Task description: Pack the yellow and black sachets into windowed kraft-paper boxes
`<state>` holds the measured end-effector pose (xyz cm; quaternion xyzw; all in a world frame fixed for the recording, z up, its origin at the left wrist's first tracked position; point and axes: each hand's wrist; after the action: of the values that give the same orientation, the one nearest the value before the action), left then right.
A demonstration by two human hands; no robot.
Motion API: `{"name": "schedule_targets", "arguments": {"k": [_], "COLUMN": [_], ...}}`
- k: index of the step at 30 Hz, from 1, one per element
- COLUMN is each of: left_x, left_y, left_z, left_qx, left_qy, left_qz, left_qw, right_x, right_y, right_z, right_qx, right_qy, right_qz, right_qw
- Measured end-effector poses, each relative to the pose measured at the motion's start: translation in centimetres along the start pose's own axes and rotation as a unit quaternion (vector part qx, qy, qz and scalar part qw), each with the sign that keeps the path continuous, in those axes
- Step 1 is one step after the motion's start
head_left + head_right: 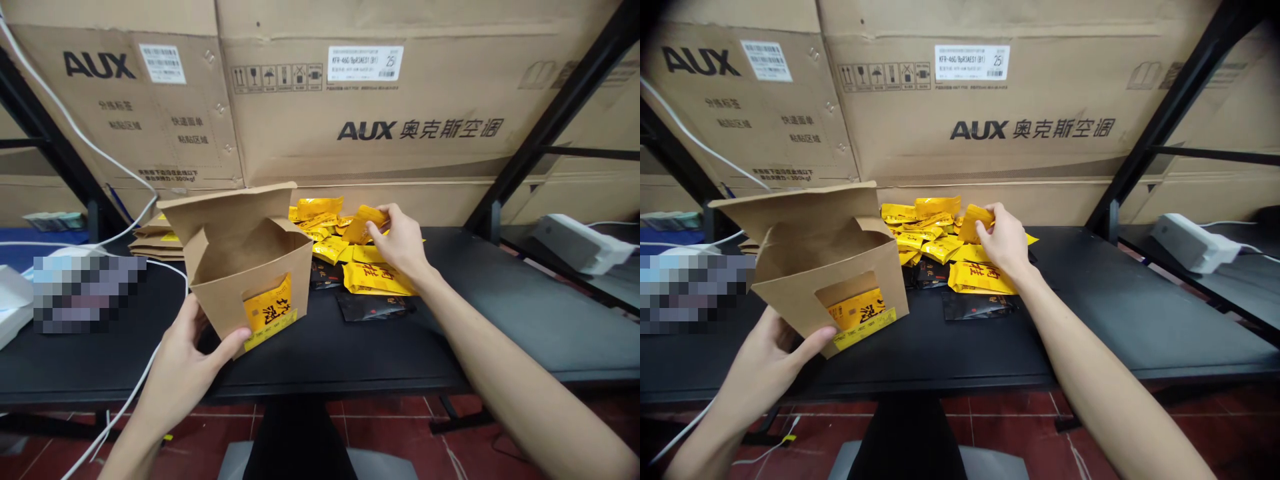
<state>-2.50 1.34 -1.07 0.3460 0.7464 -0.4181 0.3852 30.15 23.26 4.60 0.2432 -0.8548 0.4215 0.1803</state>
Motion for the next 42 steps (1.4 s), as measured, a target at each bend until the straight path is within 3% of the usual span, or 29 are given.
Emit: {"name": "schedule_targets", "arguments": {"k": [23,35,39,42], "left_x": [-0.1,0.0,-0.1,-0.2], "left_y": [0.1,0.0,0.0,0.0], "left_z": [0.0,0.0,0.0,0.0], "left_qx": [0.003,-0.004,-0.003,-0.004], "left_qy": [-0.003,-0.001,0.000,0.001], "left_qz": [-0.004,-0.011,-0.014,-0.015], "left_qw": [1.000,1.000,1.000,1.000], "right_x": [-0.2,-0.6,0.2,1.9], "right_y": [0.0,0.4,-0.2,-2.1], "right_z": [0.0,-0.1,-0.1,0.3], "right_qx": [-0.009,-0.009,-0.015,-0.088], "right_qy": [0.000,-0.024,-0.035,-0.084], "right_qz": [0.044,0.015,-0.029,-0.124], "right_qw": [0.999,1.000,0.999,0.985]}}
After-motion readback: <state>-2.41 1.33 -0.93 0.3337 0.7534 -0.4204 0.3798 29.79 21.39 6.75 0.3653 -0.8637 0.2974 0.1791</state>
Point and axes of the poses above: each hand's wrist, its own z-axis away from the middle knuckle, its own y-axis out of the palm, x = y × z, and after that the axes turned 7 degrees about y, right-handed
